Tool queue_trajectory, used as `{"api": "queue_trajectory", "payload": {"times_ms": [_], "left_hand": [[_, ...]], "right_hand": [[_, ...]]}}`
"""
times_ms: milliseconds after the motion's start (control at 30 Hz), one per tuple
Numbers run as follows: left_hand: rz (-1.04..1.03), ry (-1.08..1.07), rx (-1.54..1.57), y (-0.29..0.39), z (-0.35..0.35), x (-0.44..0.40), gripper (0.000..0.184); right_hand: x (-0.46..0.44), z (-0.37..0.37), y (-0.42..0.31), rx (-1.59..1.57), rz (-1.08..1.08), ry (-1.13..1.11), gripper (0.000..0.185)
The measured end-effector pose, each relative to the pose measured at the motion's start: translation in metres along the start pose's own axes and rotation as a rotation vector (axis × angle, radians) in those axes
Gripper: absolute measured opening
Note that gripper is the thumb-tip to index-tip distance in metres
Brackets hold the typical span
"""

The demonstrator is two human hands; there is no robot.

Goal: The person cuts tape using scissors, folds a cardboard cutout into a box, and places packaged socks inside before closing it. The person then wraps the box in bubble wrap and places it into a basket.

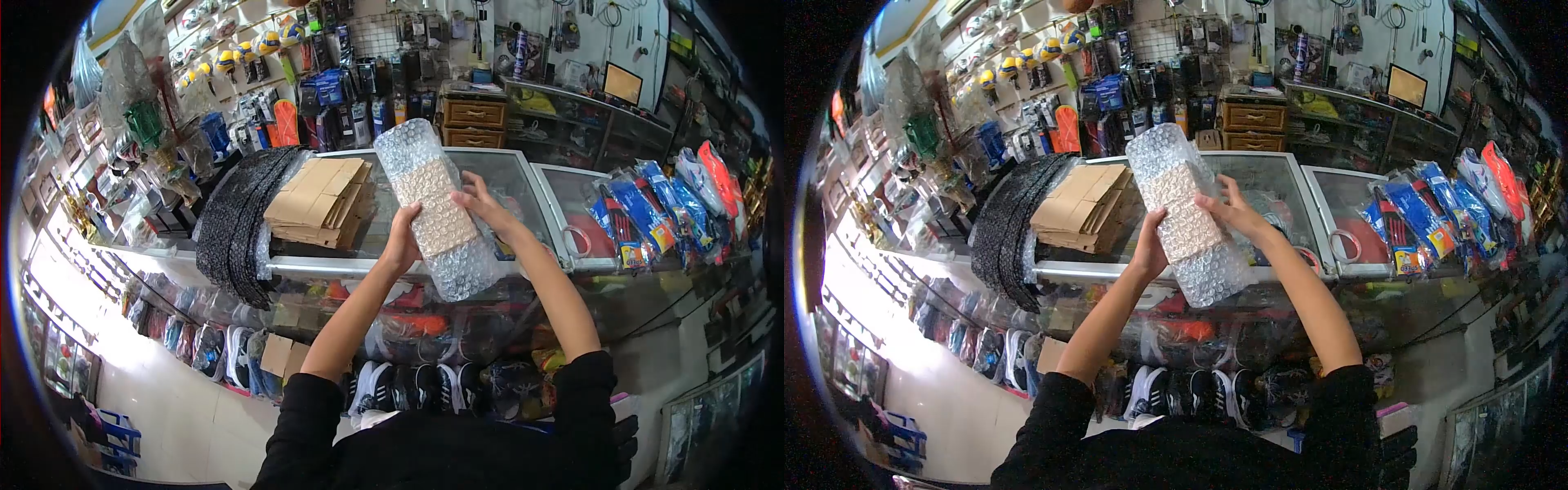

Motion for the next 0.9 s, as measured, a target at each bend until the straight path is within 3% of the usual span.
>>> {"api": "queue_trajectory", "payload": {"times_ms": [233,333,400,433,500,533,600,667,700,767,800,867,900], "left_hand": [[-0.102,-0.067,0.08,0.0,0.0,0.009,0.061],[-0.074,-0.08,0.112,0.004,0.007,0.009,0.06],[-0.057,-0.089,0.108,0.006,0.015,0.006,0.061],[-0.128,0.053,0.003,0.007,0.021,0.004,0.062],[-0.294,0.248,-0.165,0.015,0.028,0.007,0.068],[-0.356,0.444,-0.239,0.019,0.033,0.011,0.068],[-0.69,0.549,-0.386,0.031,0.036,0.023,0.065],[-0.991,0.64,-0.634,0.047,0.025,0.035,0.063],[-0.988,0.645,-0.636,0.056,0.019,0.041,0.063],[-1.135,0.489,-1.3,0.075,0.0,0.052,0.062],[-1.043,0.388,-1.331,0.077,-0.009,0.051,0.067],[-0.974,0.193,-1.69,0.092,-0.035,0.055,0.069],[-0.966,0.203,-1.691,0.09,-0.033,0.05,0.069]], "right_hand": [[0.004,-0.002,-0.022,-0.045,-0.003,-0.165,0.131],[0.001,-0.007,-0.029,-0.077,0.056,-0.141,0.131],[0.002,-0.007,-0.037,0.09,0.198,-0.053,0.13],[0.007,-0.008,-0.047,0.092,0.198,-0.055,0.13],[0.016,-0.006,-0.064,0.61,0.284,0.083,0.131],[0.016,-0.007,-0.065,0.61,0.287,0.086,0.131],[0.016,-0.009,-0.065,0.902,0.382,0.125,0.131],[0.013,-0.014,-0.054,0.985,0.443,0.165,0.13],[0.013,-0.016,-0.051,1.039,0.527,0.168,0.129],[0.015,-0.023,-0.048,1.132,0.634,0.138,0.125],[0.016,-0.028,-0.046,1.129,0.636,0.127,0.125],[0.018,-0.038,-0.038,1.251,0.704,0.111,0.128],[0.018,-0.042,-0.034,1.278,0.749,0.099,0.125]]}}
Point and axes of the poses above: each hand's wrist, its own x-axis away from the middle knuckle, its own z-axis out of the back of the hand, y = z × x, the point moved 1 cm from there along -x, towards the middle knuckle, and after that the axes turned 1 degree about z, right-handed, at the moved point
